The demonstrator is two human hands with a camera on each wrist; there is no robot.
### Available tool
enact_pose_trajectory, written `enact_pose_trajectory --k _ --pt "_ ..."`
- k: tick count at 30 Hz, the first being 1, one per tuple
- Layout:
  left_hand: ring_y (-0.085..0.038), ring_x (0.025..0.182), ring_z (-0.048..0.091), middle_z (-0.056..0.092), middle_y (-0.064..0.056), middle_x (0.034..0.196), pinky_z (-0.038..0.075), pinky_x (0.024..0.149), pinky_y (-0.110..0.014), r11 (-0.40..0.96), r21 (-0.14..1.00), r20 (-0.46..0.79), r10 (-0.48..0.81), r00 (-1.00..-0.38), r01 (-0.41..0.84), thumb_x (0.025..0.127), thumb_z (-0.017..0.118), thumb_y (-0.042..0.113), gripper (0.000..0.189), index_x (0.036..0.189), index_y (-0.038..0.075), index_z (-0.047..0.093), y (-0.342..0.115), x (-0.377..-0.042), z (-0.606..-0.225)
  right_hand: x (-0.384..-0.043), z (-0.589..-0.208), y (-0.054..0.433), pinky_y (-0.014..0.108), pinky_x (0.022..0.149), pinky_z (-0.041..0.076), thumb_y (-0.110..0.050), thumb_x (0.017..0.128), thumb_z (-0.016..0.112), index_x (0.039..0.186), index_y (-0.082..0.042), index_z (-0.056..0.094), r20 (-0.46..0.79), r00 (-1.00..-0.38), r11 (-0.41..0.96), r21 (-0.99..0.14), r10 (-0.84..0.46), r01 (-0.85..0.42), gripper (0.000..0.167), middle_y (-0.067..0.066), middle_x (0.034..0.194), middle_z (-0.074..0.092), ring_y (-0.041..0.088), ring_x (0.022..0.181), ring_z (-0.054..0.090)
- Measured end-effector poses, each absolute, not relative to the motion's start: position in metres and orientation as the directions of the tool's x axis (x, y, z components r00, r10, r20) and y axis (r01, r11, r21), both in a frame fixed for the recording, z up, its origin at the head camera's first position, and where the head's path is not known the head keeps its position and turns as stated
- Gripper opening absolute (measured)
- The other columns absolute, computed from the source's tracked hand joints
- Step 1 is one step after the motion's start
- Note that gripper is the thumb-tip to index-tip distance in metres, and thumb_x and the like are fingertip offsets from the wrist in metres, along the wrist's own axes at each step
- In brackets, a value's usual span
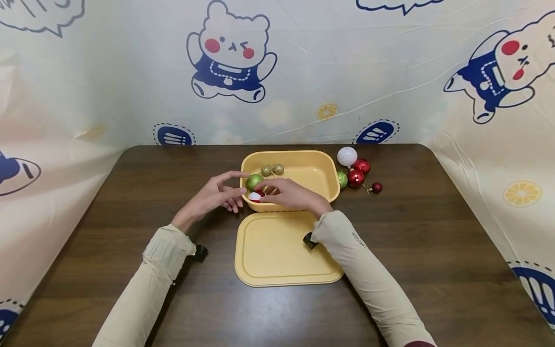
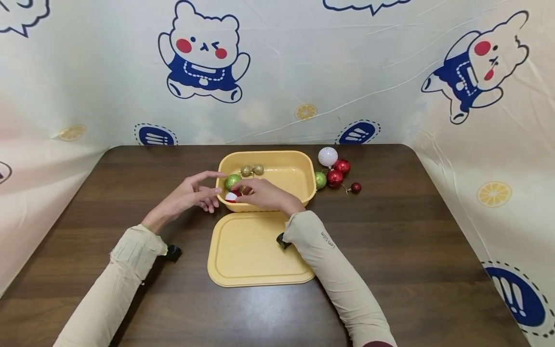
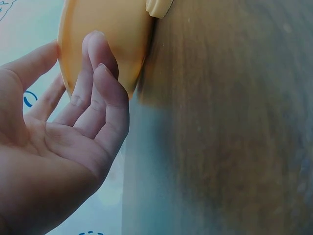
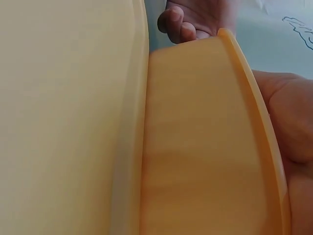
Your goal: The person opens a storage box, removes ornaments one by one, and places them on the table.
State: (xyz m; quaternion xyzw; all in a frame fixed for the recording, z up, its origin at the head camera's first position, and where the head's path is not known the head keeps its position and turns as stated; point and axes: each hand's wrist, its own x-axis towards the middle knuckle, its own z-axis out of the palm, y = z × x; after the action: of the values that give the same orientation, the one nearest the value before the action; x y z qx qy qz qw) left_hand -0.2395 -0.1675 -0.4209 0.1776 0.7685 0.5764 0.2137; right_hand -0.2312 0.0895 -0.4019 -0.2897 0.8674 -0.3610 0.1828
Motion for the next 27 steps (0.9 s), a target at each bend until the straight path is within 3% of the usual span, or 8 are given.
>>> enact_pose_trajectory --k 10,27 --pt "-0.036 0.066 0.067 0.07 -0.022 0.083 0.059 0.062 -0.041 0.27 0.962 -0.116 0.522 -0.845 0.035 0.098 0.065 0.032 0.051 0.145 0.019 0.048 -0.1674 -0.2389 -0.4204 -0.2327 -0.4055 0.0901 0.031 0.095 0.05 -0.019 0.097 0.068 0.115 -0.007 0.064 -0.064 -0.795 0.555 -0.75 -0.603 -0.36 0.023 0.004 0.11 0.068 0.016 0.105 0.063" --pt "-0.032 0.065 0.068 0.069 -0.026 0.084 0.059 0.061 -0.04 0.264 0.964 -0.118 0.527 -0.841 0.03 0.098 0.065 0.032 0.052 0.145 0.018 0.047 -0.1665 -0.2401 -0.4221 -0.231 -0.4065 0.0942 0.029 0.085 0.053 -0.021 0.091 0.074 0.113 -0.009 0.067 -0.004 -0.85 0.551 -0.763 -0.528 -0.338 0.025 0.003 0.104 0.069 0.015 0.096 0.067"
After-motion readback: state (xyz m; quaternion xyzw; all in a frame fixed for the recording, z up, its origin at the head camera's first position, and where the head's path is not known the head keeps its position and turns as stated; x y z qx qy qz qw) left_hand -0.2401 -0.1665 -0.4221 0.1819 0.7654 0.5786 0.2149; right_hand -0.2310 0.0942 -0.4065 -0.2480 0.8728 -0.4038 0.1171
